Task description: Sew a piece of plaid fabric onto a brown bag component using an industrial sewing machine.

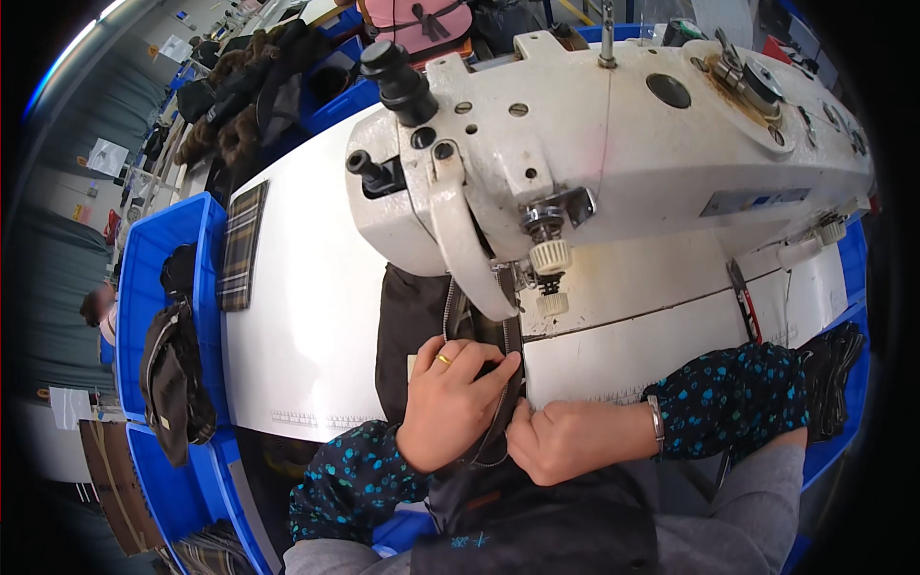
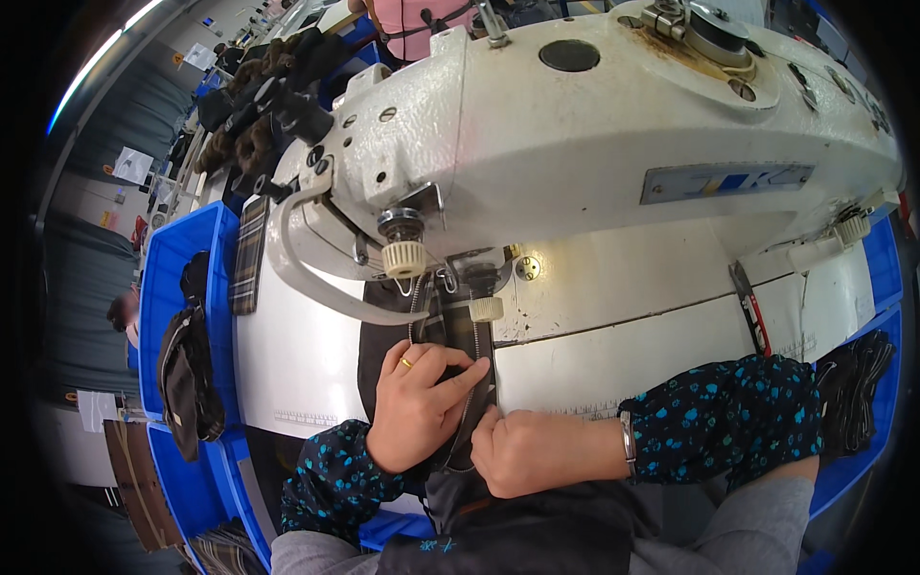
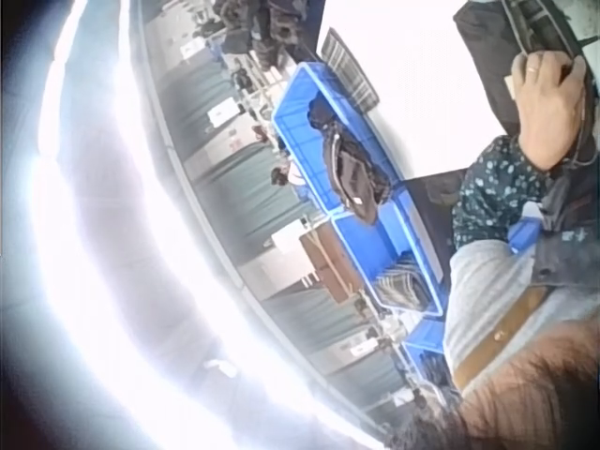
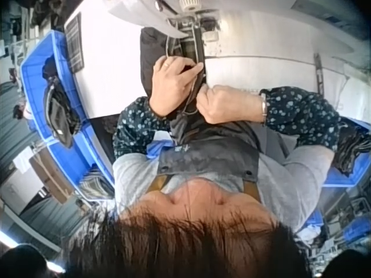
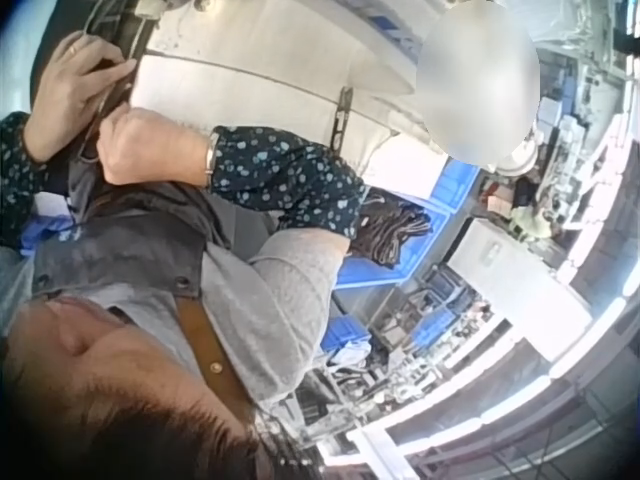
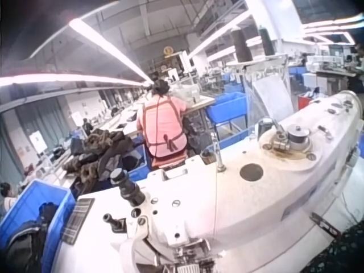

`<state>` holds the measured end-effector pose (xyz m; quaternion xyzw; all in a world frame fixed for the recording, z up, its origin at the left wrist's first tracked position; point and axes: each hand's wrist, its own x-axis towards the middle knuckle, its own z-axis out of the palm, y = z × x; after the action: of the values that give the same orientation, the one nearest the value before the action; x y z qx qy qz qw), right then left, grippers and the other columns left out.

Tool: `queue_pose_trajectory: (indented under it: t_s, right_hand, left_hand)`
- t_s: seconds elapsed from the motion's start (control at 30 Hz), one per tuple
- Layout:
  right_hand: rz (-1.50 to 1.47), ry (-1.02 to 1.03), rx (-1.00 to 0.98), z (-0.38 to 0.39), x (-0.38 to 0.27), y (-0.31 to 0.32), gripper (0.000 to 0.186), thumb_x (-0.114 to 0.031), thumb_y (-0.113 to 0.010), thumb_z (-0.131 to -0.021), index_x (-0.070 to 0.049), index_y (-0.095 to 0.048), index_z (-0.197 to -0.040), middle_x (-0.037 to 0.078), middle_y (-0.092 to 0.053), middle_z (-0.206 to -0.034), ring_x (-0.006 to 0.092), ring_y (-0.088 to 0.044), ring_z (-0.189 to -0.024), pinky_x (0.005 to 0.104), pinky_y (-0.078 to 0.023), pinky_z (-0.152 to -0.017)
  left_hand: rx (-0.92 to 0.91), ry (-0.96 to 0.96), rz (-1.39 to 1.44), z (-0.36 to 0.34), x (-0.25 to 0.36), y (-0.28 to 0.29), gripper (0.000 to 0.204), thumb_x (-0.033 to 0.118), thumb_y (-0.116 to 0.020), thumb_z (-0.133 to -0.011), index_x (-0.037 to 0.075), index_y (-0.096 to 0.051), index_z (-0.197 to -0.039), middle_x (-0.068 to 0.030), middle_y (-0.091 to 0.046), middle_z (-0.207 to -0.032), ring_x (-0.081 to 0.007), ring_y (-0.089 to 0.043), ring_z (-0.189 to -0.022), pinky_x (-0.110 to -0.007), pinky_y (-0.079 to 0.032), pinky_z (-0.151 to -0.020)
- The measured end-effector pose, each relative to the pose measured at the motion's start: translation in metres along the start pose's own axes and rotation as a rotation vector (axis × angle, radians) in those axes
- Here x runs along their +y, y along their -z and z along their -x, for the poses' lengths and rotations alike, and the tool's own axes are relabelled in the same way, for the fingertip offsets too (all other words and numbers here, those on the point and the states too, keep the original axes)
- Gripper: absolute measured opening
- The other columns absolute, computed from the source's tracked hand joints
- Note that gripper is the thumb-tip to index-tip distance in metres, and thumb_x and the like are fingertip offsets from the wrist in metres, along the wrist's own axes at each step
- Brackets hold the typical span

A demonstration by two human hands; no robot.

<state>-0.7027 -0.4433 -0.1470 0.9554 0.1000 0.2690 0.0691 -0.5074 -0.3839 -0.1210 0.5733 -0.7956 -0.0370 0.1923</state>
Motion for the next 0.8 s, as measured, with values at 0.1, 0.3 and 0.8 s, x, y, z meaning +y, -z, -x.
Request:
queue_pose_trajectory:
  t_s: [0.1,0.3,0.8]
  right_hand:
    - [-0.005,0.007,0.026,0.0,-0.001,-0.001,0.022,-0.017,-0.062,-0.072,0.004,-0.067,-0.071,0.023,-0.067,-0.071,0.0175,-0.06,-0.051,0.0264,-0.044,-0.044]
    - [-0.032,0.011,0.068,0.001,-0.003,-0.005,0.024,-0.017,-0.061,-0.071,0.006,-0.068,-0.071,0.027,-0.067,-0.071,0.0179,-0.059,-0.048,0.0264,-0.044,-0.042]
    - [0.037,-0.132,0.046,0.003,0.039,-0.026,0.018,-0.014,-0.063,-0.076,0.003,-0.065,-0.075,0.024,-0.068,-0.077,0.0166,-0.06,-0.048,0.0279,-0.044,-0.04]
  left_hand:
    - [-0.004,0.0,-0.009,0.0,0.002,0.0,0.041,0.005,-0.074,-0.07,0.013,-0.076,-0.11,0.0007,-0.064,-0.1,-0.0212,-0.061,-0.092,-0.042,-0.045,-0.089]
    - [-0.013,-0.017,-0.059,-0.001,0.004,-0.001,0.041,0.007,-0.074,-0.071,0.014,-0.076,-0.111,0.0009,-0.063,-0.101,-0.0213,-0.061,-0.093,-0.041,-0.045,-0.088]
    - [0.033,-0.042,-0.088,-0.043,-0.037,-0.009,0.031,0.008,-0.075,-0.072,0.012,-0.078,-0.103,-0.0024,-0.062,-0.094,-0.0242,-0.063,-0.087,-0.043,-0.045,-0.082]
